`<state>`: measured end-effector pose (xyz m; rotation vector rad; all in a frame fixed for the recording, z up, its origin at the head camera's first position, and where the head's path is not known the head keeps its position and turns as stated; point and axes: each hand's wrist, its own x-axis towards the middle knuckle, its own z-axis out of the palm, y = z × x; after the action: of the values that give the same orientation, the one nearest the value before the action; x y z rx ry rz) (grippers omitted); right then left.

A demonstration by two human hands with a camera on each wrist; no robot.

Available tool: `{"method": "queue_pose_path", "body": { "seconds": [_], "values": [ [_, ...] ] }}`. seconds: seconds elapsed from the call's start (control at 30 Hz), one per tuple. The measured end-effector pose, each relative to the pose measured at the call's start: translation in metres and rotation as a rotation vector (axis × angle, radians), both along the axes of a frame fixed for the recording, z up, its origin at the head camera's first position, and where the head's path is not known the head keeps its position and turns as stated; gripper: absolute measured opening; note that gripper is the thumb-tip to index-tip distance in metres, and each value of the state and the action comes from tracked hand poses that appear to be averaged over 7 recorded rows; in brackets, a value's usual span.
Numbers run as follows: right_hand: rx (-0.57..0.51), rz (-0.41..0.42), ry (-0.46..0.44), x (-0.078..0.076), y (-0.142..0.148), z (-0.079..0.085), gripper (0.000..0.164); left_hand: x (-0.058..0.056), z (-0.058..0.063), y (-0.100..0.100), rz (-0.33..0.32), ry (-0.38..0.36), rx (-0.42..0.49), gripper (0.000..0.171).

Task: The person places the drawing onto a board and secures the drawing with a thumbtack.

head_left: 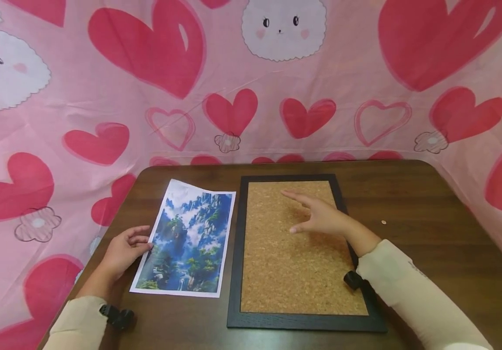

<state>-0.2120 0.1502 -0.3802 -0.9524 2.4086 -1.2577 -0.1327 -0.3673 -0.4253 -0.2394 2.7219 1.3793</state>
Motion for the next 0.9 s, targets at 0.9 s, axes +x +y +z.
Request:
{"method": "queue_pose_path", "body": {
  "seconds": [0.9],
  "values": [
    [-0.341,-0.042,-0.329,-0.011,-0.087,-0.046,0.064,0.0,0.007,-0.013,0.202,-0.081,0.441,0.052]
  ]
}}
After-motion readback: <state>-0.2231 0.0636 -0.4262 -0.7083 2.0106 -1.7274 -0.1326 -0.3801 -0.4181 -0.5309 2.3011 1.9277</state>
